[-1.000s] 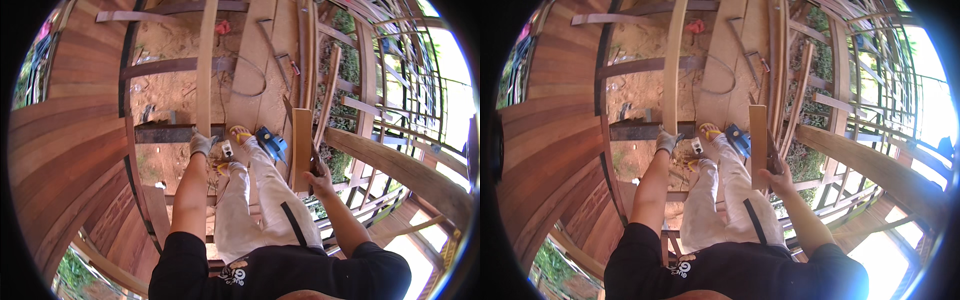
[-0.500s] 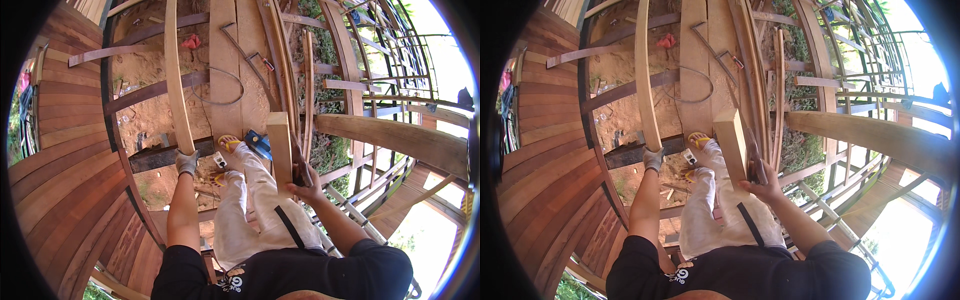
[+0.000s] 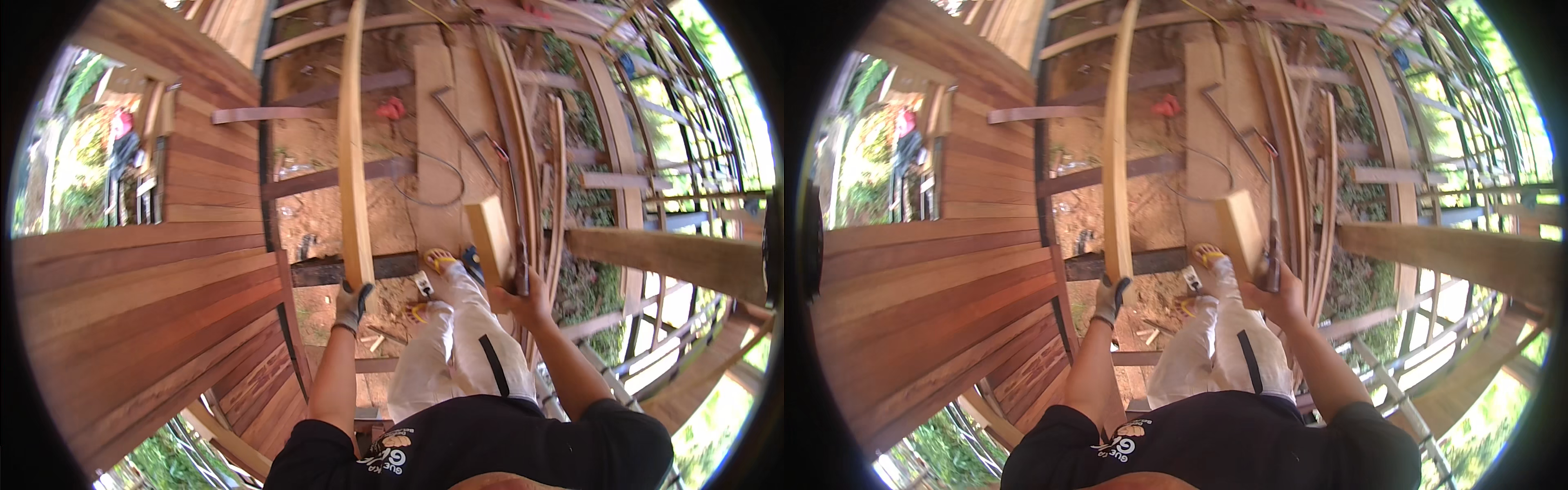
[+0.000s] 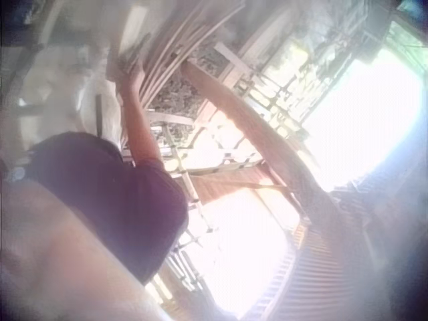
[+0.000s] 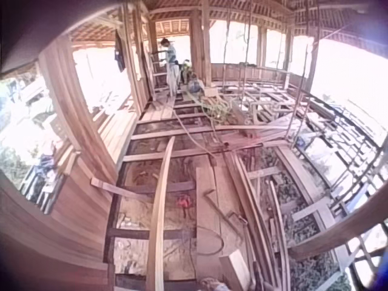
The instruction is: The person marks a wooden plank with a pencil and then uses a hand saw to cut along the marked line. After cutting, the person moves the cut piece and places it on a nearby surface.
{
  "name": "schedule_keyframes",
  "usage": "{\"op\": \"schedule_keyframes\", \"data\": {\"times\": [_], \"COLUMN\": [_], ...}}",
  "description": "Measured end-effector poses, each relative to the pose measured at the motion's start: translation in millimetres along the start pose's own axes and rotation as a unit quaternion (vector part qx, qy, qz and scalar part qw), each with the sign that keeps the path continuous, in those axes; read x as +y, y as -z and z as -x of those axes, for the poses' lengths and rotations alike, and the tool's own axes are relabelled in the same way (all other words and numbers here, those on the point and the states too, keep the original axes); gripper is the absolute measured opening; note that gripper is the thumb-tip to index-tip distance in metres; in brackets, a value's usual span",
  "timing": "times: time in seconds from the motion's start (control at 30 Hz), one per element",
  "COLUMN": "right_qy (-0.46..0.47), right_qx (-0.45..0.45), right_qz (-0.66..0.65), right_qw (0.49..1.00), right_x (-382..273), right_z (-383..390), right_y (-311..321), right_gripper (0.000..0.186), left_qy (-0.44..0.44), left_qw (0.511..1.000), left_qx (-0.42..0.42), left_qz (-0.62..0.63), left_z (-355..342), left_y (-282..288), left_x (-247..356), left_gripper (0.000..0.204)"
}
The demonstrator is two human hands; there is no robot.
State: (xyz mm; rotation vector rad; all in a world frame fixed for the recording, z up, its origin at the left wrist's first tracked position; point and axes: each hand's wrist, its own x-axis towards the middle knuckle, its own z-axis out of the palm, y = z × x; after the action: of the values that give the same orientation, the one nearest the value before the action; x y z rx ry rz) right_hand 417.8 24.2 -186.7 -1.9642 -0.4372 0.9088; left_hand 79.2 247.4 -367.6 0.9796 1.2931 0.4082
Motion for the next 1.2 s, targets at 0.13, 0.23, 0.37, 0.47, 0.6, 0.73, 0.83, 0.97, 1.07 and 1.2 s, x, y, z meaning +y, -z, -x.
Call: {"op": "schedule_keyframes", "data": {"times": [0.13,0.23,0.37,0.47,0.6,0.73,0.83,0.97,1.07,1.2], "right_qy": [-0.145,-0.126,-0.099,-0.099,-0.078,-0.016,0.015,0.043,0.084,0.057], "right_qx": [0.005,0.017,-0.004,-0.058,-0.106,-0.15,-0.168,-0.205,-0.213,-0.208], "right_qz": [0.081,0.116,0.158,0.204,0.253,0.324,0.349,0.373,0.393,0.448], "right_qw": [0.986,0.985,0.982,0.972,0.958,0.934,0.922,0.904,0.89,0.868], "right_x": [-25.4,14.7,72.8,51.2,26.0,-23.3,-28.7,-31.0,-22.2,-34.5], "right_z": [15.3,22.9,17.4,6.7,-8.7,-26.9,-49.5,-71.2,-81.6,-72.5], "right_y": [22.5,42.0,60.5,54.1,50.7,25.7,13.5,1.1,1.5,18.5], "right_gripper": [0.041,0.04,0.042,0.046,0.058,0.057,0.059,0.062,0.062,0.056], "left_qy": [0.029,0.02,0.049,0.104,0.24,0.252,0.24,0.214,0.196,0.231], "left_qw": [0.998,0.989,0.916,0.99,0.874,0.797,0.743,0.68,0.669,0.676], "left_qx": [0.047,0.088,0.134,0.083,-0.158,-0.098,-0.015,0.147,0.318,0.37], "left_qz": [-0.02,-0.114,-0.375,0.04,0.392,0.54,0.625,0.686,0.643,0.594], "left_z": [84.0,157.4,274.8,363.8,436.2,471.4,471.0,467.4,443.8,413.5], "left_y": [49.4,96.1,129.9,145.1,141.1,114.9,100.8,87.4,79.7,86.1], "left_x": [14.2,9.5,6.7,-39.1,-41.4,-60.6,-88.6,-125.8,-154.6,-206.3], "left_gripper": [0.04,0.056,0.062,0.037,0.045,0.048,0.051,0.054,0.058,0.053]}}
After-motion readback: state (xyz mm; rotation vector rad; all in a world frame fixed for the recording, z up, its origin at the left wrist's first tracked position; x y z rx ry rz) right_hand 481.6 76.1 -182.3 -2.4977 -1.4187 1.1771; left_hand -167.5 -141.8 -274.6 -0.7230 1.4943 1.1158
